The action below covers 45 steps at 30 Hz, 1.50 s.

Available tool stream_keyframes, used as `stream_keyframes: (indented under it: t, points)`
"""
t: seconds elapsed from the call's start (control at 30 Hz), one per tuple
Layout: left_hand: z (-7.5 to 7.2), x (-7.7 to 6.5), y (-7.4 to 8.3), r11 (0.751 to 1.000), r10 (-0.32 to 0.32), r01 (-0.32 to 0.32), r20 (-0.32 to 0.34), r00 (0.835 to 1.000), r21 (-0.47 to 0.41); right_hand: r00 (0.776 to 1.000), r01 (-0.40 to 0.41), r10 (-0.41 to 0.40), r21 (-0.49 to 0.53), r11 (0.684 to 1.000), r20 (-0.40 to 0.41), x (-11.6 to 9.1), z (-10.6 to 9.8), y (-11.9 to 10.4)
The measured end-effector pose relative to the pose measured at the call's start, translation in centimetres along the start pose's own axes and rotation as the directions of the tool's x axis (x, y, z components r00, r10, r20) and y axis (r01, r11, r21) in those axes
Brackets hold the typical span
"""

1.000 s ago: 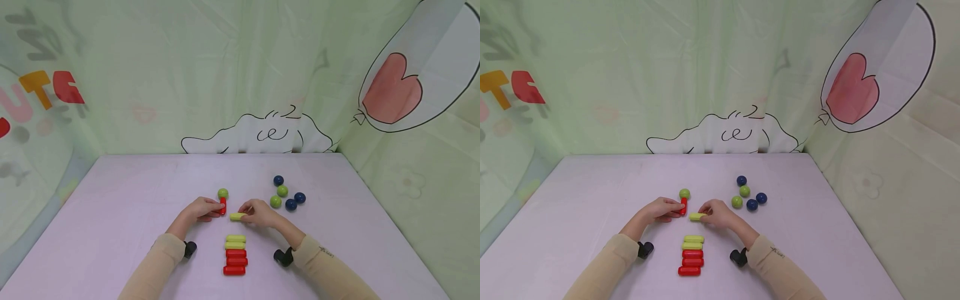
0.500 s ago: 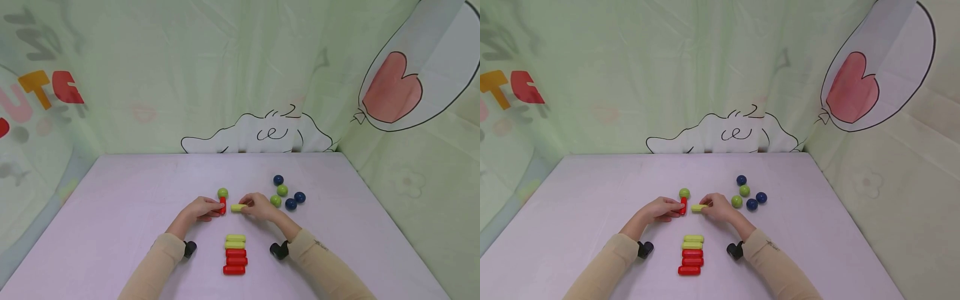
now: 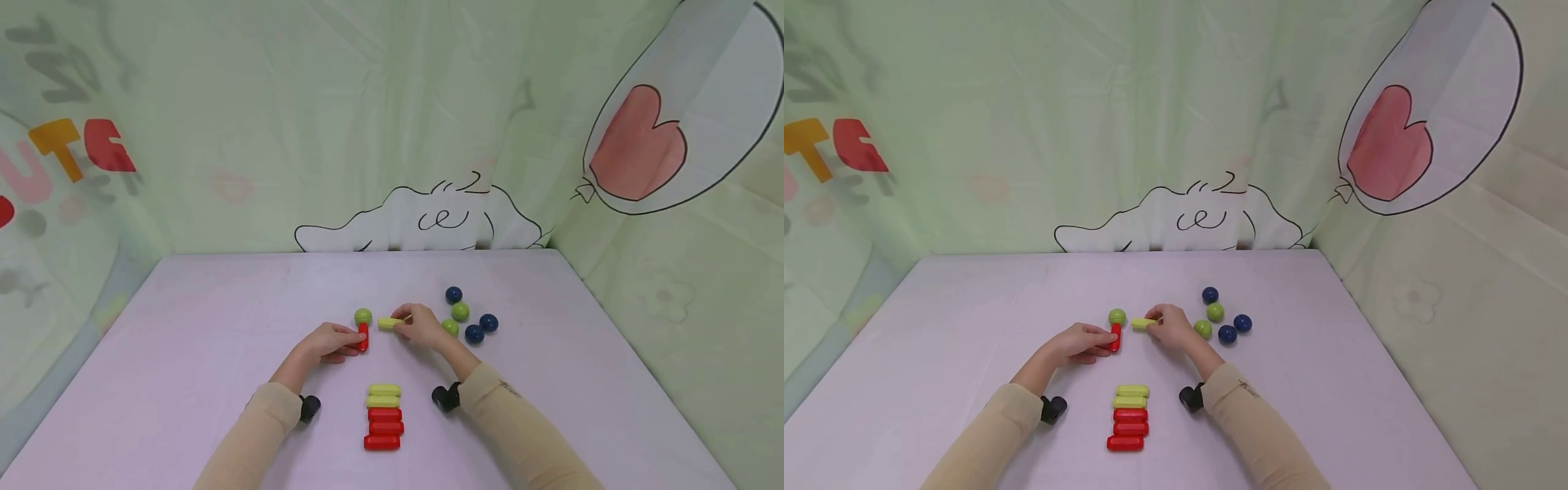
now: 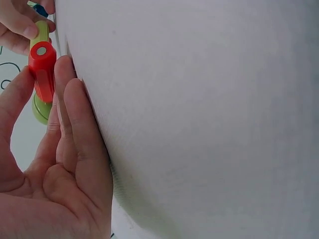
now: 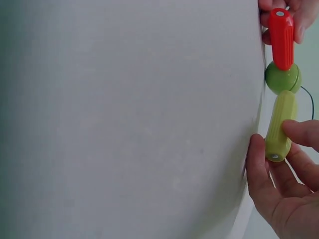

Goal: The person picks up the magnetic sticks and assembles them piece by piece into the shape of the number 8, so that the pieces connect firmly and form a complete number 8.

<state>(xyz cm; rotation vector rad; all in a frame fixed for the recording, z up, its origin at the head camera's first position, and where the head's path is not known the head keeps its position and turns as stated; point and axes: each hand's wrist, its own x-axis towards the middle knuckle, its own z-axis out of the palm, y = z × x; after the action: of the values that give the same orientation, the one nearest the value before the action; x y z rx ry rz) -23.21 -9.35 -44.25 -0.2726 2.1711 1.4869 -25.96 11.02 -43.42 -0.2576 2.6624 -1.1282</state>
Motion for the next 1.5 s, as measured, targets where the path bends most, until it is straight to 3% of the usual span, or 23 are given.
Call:
stream_keyframes:
  t: [0.5,1.5]
  points:
    - [0.0,-0.1,0.2,1.0,-0.007,0.007,-0.003,1.0,0.003,1.0,0.026,-0.026,-0.017,1.0,-0.011,1.8,0.3,-0.5]
    - [0.0,-0.5,0.3,1.0,0.002,-0.002,-0.012,1.0,0.007,0.998,0.014,-0.014,0.006,1.0,-0.058,1.6,0.7,-0.8]
